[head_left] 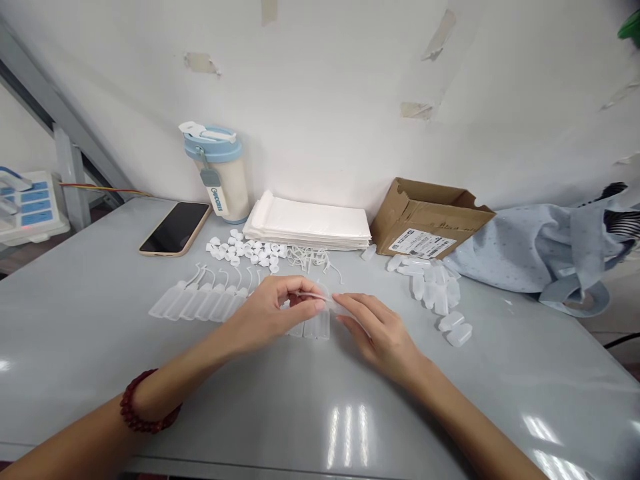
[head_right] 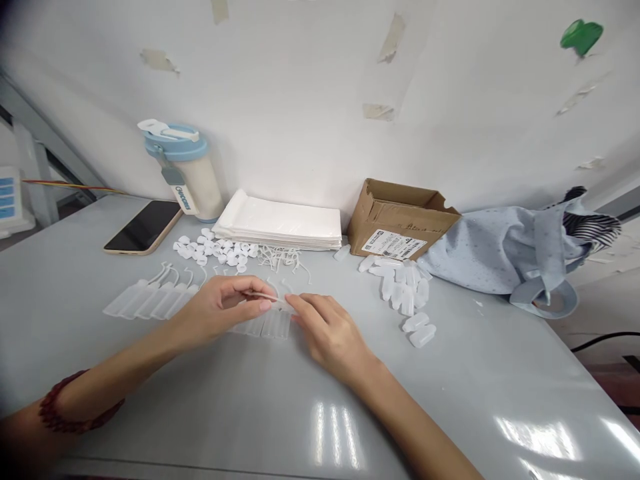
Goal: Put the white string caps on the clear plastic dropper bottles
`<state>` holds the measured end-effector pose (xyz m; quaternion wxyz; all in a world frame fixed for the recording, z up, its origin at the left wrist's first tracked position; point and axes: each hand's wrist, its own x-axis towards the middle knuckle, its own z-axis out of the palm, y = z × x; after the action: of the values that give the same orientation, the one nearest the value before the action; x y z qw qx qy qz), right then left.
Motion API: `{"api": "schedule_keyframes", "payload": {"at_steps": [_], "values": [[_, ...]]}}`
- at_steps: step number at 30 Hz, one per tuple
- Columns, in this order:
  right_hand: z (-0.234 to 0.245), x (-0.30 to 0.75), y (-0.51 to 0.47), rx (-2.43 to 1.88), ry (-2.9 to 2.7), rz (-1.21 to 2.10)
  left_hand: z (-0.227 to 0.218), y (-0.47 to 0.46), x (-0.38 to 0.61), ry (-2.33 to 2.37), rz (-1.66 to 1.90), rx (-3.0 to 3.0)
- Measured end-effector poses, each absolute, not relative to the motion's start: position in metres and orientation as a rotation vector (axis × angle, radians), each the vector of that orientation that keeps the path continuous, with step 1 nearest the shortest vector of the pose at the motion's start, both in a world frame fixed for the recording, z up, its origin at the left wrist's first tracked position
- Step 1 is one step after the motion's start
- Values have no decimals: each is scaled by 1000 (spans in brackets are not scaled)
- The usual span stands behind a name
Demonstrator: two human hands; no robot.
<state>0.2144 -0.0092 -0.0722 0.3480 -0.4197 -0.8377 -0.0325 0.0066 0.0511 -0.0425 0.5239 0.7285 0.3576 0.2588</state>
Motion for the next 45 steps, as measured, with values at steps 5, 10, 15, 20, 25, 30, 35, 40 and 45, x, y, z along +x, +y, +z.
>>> {"api": "schedule_keyframes", "payload": {"at_steps": [5,10,15,20,25,30,35,40,45], "values": [[-69,210,-13,-1099,-2081,116,-47,46,10,796,758,1917],[-67,206,-17,-1186,-1926,339,-50,43,14,782,912,1958],[-63,200,-21,-1221,-1766,641,-49,40,15,765,990,2024],[-61,197,-21,-1234,-1602,840,-50,38,17,764,1056,2063],[-60,196,-22,-1234,-1494,971,-51,37,19,701,1105,2122],[-56,195,-23,-1242,-1426,1024,-53,37,20,652,1127,2236],[-53,193,-23,-1275,-1298,1126,-61,38,18,549,1157,2504],[-53,192,-22,-1328,-1181,1198,-64,35,19,587,1065,2646],[-55,193,-21,-1350,-1153,1232,-63,34,23,643,1047,2657]]}}
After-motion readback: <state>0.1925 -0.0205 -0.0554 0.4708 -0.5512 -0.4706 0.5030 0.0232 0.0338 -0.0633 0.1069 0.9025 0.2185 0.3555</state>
